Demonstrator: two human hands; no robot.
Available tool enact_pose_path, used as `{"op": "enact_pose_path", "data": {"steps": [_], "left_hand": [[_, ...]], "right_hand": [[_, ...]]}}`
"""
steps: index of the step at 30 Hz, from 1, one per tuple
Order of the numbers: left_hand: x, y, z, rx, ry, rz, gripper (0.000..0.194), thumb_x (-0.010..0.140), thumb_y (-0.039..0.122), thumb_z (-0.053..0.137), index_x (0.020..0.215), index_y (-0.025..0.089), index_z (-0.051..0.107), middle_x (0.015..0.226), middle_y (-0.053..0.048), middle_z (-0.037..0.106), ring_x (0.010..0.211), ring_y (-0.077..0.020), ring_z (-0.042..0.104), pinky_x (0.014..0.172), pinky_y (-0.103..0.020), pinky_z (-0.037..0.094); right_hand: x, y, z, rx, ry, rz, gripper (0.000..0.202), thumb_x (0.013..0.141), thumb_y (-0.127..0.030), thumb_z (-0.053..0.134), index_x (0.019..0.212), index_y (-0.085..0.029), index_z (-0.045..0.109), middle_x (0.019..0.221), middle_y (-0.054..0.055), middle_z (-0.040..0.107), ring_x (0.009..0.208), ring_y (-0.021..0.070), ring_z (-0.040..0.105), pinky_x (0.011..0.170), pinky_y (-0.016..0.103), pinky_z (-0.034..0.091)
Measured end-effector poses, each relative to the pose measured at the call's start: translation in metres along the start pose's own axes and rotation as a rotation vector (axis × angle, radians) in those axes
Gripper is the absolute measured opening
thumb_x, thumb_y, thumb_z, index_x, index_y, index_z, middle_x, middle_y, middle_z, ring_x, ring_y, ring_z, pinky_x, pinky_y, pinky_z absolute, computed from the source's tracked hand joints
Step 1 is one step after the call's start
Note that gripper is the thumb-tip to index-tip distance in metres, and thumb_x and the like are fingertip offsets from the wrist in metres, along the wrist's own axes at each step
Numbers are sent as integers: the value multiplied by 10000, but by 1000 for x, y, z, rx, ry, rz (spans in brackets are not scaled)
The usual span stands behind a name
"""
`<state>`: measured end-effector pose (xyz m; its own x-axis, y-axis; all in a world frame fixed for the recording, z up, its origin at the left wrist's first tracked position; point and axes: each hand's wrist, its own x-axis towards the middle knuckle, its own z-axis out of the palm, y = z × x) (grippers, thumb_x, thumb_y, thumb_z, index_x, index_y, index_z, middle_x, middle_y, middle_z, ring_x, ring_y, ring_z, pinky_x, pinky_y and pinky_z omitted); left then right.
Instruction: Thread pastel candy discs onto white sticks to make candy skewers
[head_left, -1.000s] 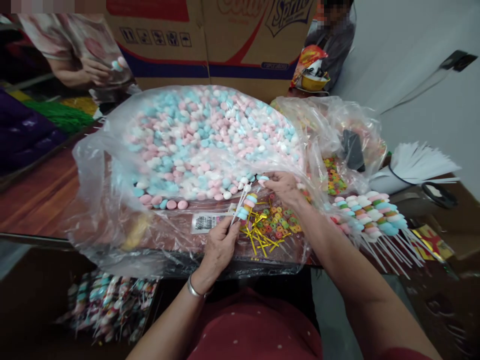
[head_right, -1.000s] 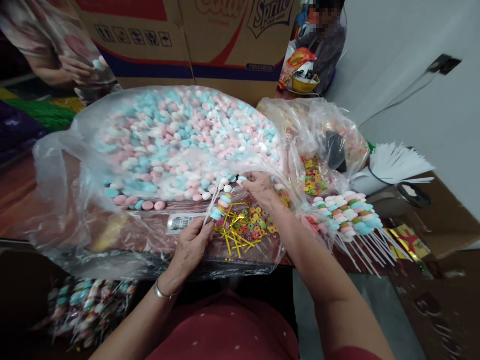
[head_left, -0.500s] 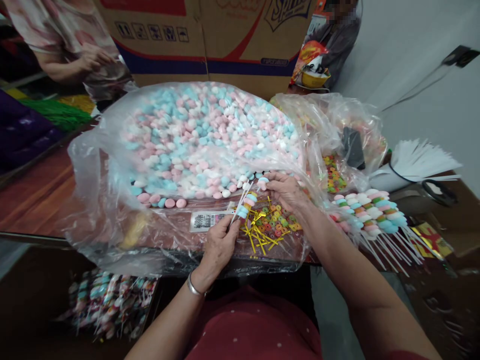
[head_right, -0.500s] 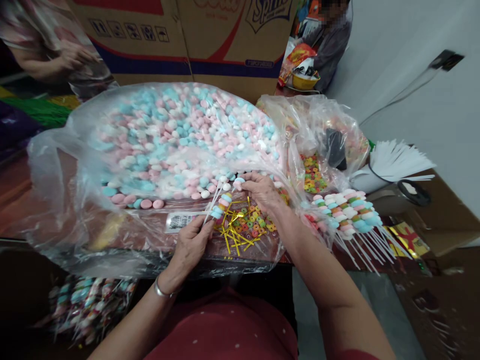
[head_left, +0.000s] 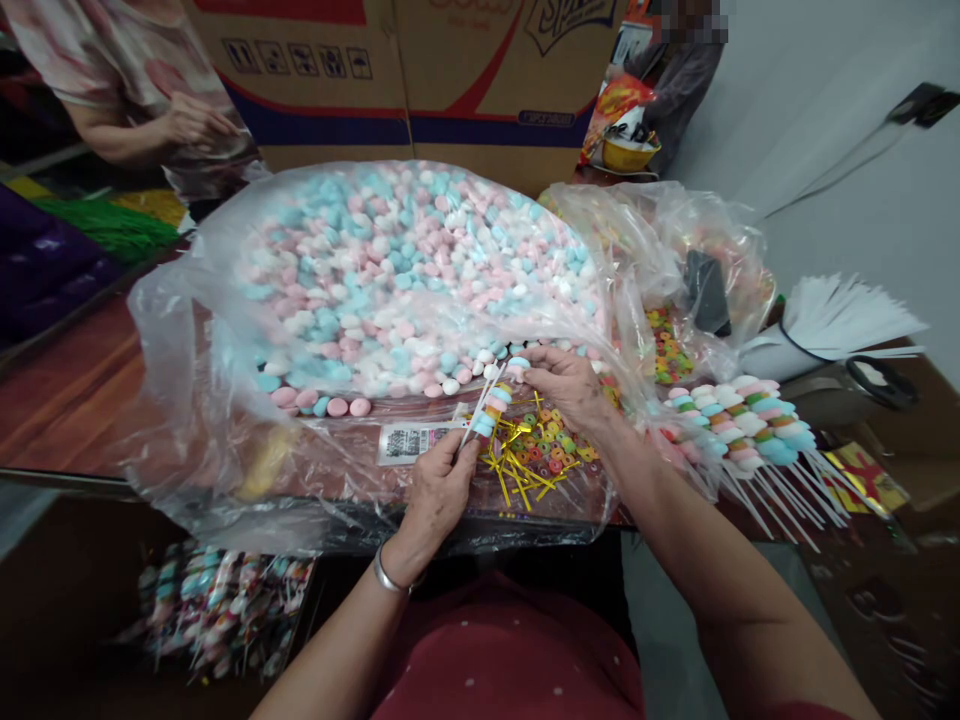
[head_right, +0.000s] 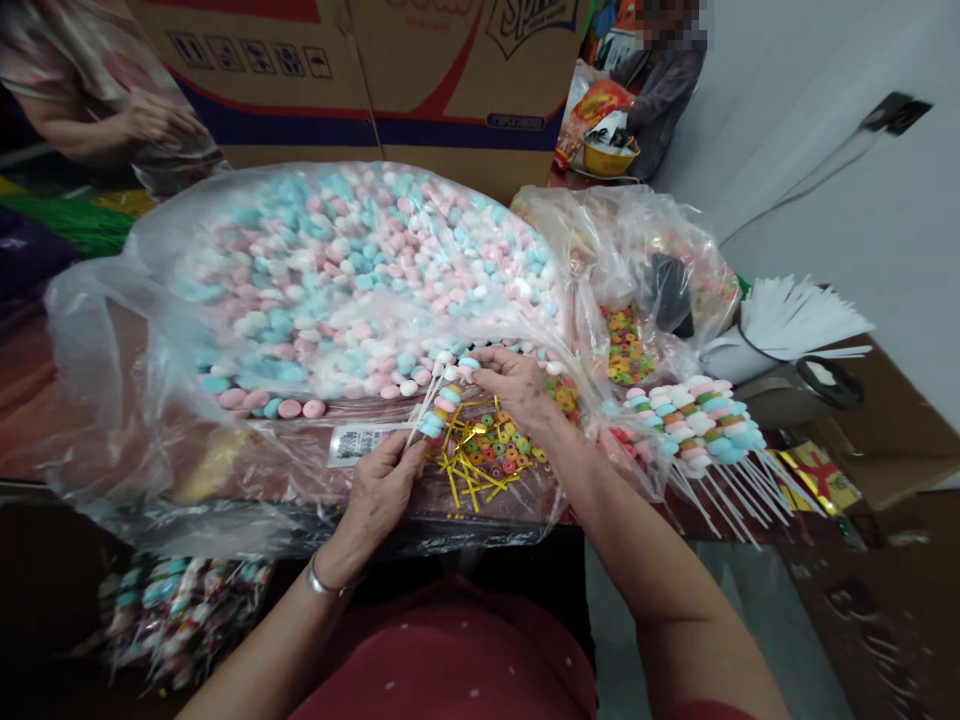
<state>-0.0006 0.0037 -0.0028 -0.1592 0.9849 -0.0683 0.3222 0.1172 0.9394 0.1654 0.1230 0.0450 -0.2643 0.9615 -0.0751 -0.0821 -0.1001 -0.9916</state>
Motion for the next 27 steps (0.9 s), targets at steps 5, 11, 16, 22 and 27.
{"op": "enact_pose_path", "data": {"steps": [5,11,16,22,27], "left_hand": [[1,-1,1,-12,-3,17,282,894,400,478,823,188,649,605,40,487,598,-133,455,608,-251,342],[-1,2,0,-31,1,34,290,888,405,481,836,182,659,591,46,478,583,-130,450,597,-248,341],[-2,0,0,-40,6,37,281,892,392,480,829,181,655,587,44,486,578,-131,462,591,-250,343],[-1,-3,2,-58,29,28,296,903,411,488,861,183,673,596,39,492,582,-132,462,581,-248,341],[-1,-1,1,-79,39,7,281,901,398,502,868,185,682,599,31,512,582,-133,462,564,-239,341]], "right_hand": [[-9,4,-1,-286,-2,-186,280,766,-359,690,1011,-233,737,949,-6,757,844,153,689,808,327,567],[-8,7,-10,-677,-40,-409,282,854,-263,590,1093,-256,739,1082,8,758,967,176,706,909,353,557],[-12,7,-6,-795,-38,-515,313,918,-287,534,1175,-238,706,1098,22,756,922,169,724,855,324,586],[-14,20,-3,-913,-40,-724,348,941,-244,470,1205,-198,692,1140,61,740,982,184,716,904,333,579],[-14,27,-6,-969,-15,-741,357,933,-244,461,1197,-215,699,1109,54,750,949,190,715,917,340,572]]}}
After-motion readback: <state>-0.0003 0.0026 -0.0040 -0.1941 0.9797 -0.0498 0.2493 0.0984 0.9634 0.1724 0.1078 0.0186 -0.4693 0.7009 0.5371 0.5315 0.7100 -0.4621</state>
